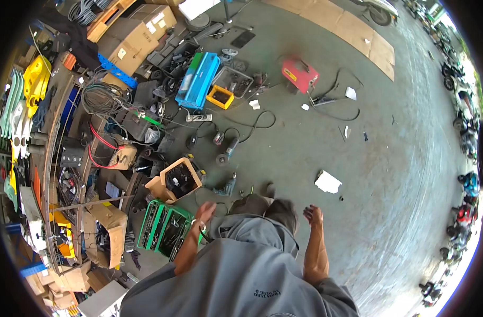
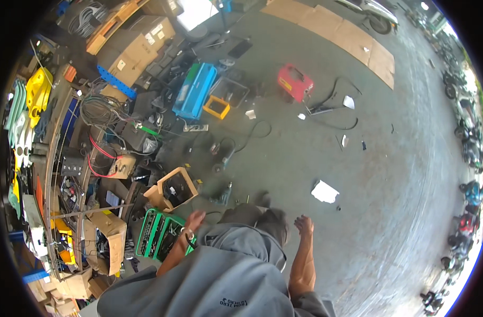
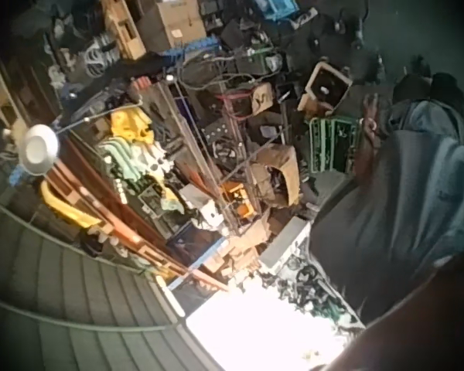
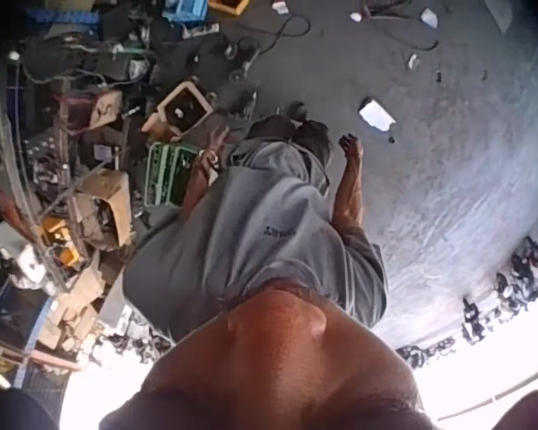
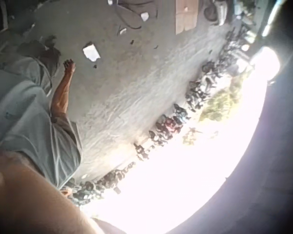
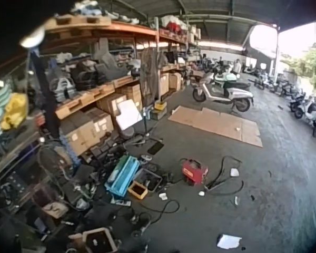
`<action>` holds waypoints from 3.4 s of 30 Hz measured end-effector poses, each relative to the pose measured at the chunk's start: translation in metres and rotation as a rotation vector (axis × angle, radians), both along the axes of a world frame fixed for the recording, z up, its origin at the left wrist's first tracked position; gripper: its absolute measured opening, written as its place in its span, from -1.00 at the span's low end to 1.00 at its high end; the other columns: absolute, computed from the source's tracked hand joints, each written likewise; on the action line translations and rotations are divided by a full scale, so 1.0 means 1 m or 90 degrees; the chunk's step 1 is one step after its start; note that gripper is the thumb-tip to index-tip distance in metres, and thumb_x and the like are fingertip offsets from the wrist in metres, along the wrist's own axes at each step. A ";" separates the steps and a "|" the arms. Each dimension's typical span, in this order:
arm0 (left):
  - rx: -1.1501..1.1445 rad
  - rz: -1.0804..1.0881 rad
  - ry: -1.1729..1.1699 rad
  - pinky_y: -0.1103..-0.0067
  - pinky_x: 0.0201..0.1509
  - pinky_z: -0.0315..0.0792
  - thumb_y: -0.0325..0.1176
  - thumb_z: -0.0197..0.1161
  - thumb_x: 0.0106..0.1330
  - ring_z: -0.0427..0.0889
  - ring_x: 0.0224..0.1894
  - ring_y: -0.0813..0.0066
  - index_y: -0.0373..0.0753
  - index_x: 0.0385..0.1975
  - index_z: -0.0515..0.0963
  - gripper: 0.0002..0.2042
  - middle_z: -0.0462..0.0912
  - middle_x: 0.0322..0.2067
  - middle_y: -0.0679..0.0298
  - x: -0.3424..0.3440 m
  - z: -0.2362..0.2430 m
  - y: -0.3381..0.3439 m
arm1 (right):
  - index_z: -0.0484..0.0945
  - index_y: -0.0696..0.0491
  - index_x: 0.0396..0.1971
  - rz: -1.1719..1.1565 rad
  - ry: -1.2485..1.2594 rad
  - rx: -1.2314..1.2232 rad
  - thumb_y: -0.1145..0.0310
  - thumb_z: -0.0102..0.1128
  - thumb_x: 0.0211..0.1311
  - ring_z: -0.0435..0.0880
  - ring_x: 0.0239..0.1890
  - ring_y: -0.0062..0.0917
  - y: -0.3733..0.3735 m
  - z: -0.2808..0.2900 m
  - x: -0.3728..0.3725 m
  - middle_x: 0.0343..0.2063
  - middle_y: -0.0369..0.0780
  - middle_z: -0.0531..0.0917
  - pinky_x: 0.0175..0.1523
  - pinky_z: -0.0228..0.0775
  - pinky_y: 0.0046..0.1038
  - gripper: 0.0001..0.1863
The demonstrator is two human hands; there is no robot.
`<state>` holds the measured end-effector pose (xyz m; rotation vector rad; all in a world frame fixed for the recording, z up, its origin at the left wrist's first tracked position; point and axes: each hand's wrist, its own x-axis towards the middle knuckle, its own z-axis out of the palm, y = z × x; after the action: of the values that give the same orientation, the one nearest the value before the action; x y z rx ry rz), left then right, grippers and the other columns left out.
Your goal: The person polishes the side panel of a scooter using a power tool, applies a substance from a can to the panel, and continues polishing. They then use tools to work on the battery compartment and organize tools in a toolbox.
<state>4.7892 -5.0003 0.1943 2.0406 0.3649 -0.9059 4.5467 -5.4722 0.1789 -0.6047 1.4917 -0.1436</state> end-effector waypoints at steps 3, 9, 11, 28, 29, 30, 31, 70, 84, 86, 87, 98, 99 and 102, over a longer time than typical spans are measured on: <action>-0.156 -0.107 -0.135 0.55 -0.03 0.53 -0.26 0.23 0.40 0.67 -0.07 0.44 -0.33 0.06 0.50 -0.66 0.68 -0.09 0.16 0.095 0.160 -0.156 | 0.47 0.20 -0.01 0.087 0.009 -0.064 0.28 0.06 0.32 0.68 -0.34 -0.30 -0.093 0.000 0.092 -0.28 -0.06 0.63 -0.28 0.63 -0.32 -0.64; -0.154 0.139 -0.188 0.60 -0.09 0.54 -0.33 0.22 0.39 0.70 -0.19 0.49 -0.36 -0.02 0.54 -0.73 0.71 -0.25 0.15 0.200 0.188 -0.179 | 0.48 0.23 -0.02 0.282 -0.071 -0.077 0.27 0.11 0.27 0.69 -0.29 -0.28 -0.145 0.022 0.392 -0.22 -0.02 0.65 -0.26 0.62 -0.37 -0.62; -0.124 0.210 -0.199 0.59 -0.13 0.53 -0.34 0.22 0.39 0.70 -0.24 0.48 -0.37 -0.05 0.55 -0.74 0.71 -0.28 0.15 0.236 0.141 -0.175 | 0.49 0.21 -0.04 0.304 -0.132 -0.027 0.28 0.14 0.26 0.69 -0.25 -0.29 -0.152 0.019 0.496 -0.23 -0.04 0.64 -0.23 0.62 -0.37 -0.63; 0.022 0.605 0.104 0.53 -0.17 0.59 -0.28 0.19 0.42 0.69 -0.23 0.40 -0.37 0.00 0.50 -0.70 0.67 -0.26 0.17 0.425 -0.118 -0.184 | 0.38 -0.01 0.11 0.636 -0.073 -0.015 -0.23 0.02 0.33 0.45 0.12 -0.38 0.067 -0.452 1.132 0.08 -0.19 0.45 0.21 0.38 -0.15 -0.37; 0.050 0.639 0.184 0.50 -0.18 0.61 -0.28 0.19 0.42 0.70 -0.23 0.37 -0.37 0.00 0.50 -0.70 0.67 -0.26 0.16 0.419 -0.116 -0.195 | 0.36 0.00 0.16 0.608 -0.100 0.029 -0.25 -0.01 0.32 0.42 0.18 -0.33 0.086 -0.469 1.144 0.10 -0.18 0.44 0.28 0.27 -0.06 -0.33; 0.070 0.652 0.228 0.48 -0.18 0.63 -0.30 0.19 0.42 0.72 -0.24 0.34 -0.37 -0.02 0.51 -0.71 0.67 -0.26 0.15 0.413 -0.124 -0.200 | 0.34 0.01 0.20 0.575 -0.129 0.067 -0.27 -0.04 0.32 0.38 0.23 -0.28 0.099 -0.480 1.153 0.13 -0.17 0.43 0.35 0.15 0.03 -0.29; 0.088 0.678 0.251 0.48 -0.18 0.63 -0.34 0.17 0.43 0.72 -0.25 0.35 -0.36 -0.02 0.52 -0.75 0.68 -0.27 0.15 0.402 -0.123 -0.206 | 0.34 0.01 0.20 0.600 -0.125 0.112 -0.24 -0.03 0.32 0.36 0.24 -0.28 0.116 -0.480 1.157 0.15 -0.16 0.42 0.35 0.14 0.04 -0.32; -0.047 0.683 0.255 0.63 -0.19 0.54 -0.36 0.21 0.41 0.66 -0.28 0.58 -0.35 -0.03 0.54 -0.76 0.69 -0.30 0.26 0.487 -0.107 -0.298 | 0.15 -0.11 -0.58 0.437 -0.045 0.101 -0.01 -0.05 0.47 0.05 -0.76 -0.68 -0.012 -0.358 1.108 -0.72 -0.44 0.06 -0.58 -0.04 -0.51 -0.56; 0.093 0.496 0.099 0.50 -0.17 0.51 -0.37 0.21 0.36 0.69 -0.29 0.38 -0.32 -0.11 0.56 -0.80 0.69 -0.33 0.12 0.587 -0.199 -0.256 | 0.24 -0.08 -0.63 0.470 0.070 0.110 0.05 -0.04 0.47 0.12 -0.70 -0.60 -0.043 -0.391 1.093 -0.70 -0.40 0.10 -0.52 0.06 -0.43 -0.56; 0.115 0.371 -0.047 0.27 -0.08 0.47 -0.33 0.26 0.31 0.60 -0.14 -0.03 -0.27 -0.07 0.52 -0.75 0.60 -0.20 0.01 0.646 -0.248 -0.254 | 0.27 -0.06 -0.62 0.469 0.085 0.087 0.02 -0.02 0.46 0.14 -0.69 -0.60 -0.056 -0.399 1.092 -0.70 -0.39 0.11 -0.52 0.08 -0.43 -0.55; 0.125 0.330 -0.121 0.26 -0.01 0.44 -0.29 0.27 0.31 0.55 -0.03 -0.04 -0.26 0.00 0.49 -0.68 0.56 -0.09 -0.01 0.673 -0.274 -0.253 | 0.28 -0.05 -0.61 0.468 0.091 0.085 0.01 -0.02 0.45 0.16 -0.68 -0.60 -0.057 -0.402 1.091 -0.70 -0.39 0.11 -0.51 0.10 -0.42 -0.55; 0.311 0.152 -0.181 0.18 0.17 0.27 -0.32 0.31 0.20 0.45 0.06 0.04 -0.23 0.08 0.41 -0.56 0.49 -0.02 0.05 0.775 -0.349 -0.327 | 0.38 0.07 -0.15 0.548 0.122 -0.131 -0.34 0.17 0.18 0.46 -0.58 -0.56 -0.017 -0.375 1.093 -0.56 -0.30 0.42 -0.56 0.32 -0.45 -0.31; 0.263 0.162 -0.164 0.17 0.12 0.30 -0.36 0.29 0.22 0.48 0.01 0.06 -0.21 0.06 0.43 -0.60 0.51 -0.07 0.07 0.769 -0.346 -0.332 | 0.38 0.07 -0.14 0.537 0.115 -0.177 -0.34 0.14 0.19 0.47 -0.58 -0.55 -0.021 -0.376 1.093 -0.53 -0.29 0.43 -0.57 0.31 -0.45 -0.31; 0.210 0.160 -0.232 0.23 -0.06 0.36 -0.46 0.26 0.19 0.51 -0.10 0.10 -0.20 -0.16 0.50 -0.78 0.53 -0.21 0.16 0.738 -0.337 -0.342 | 0.36 0.08 -0.05 0.505 0.032 -0.175 -0.36 0.03 0.26 0.52 -0.48 -0.53 -0.019 -0.374 1.091 -0.36 -0.24 0.47 -0.55 0.35 -0.44 -0.28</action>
<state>5.5271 -5.3426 -0.1424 2.3387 0.5805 -0.3245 5.6375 -5.4908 -0.1948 -1.3834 1.1882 0.2893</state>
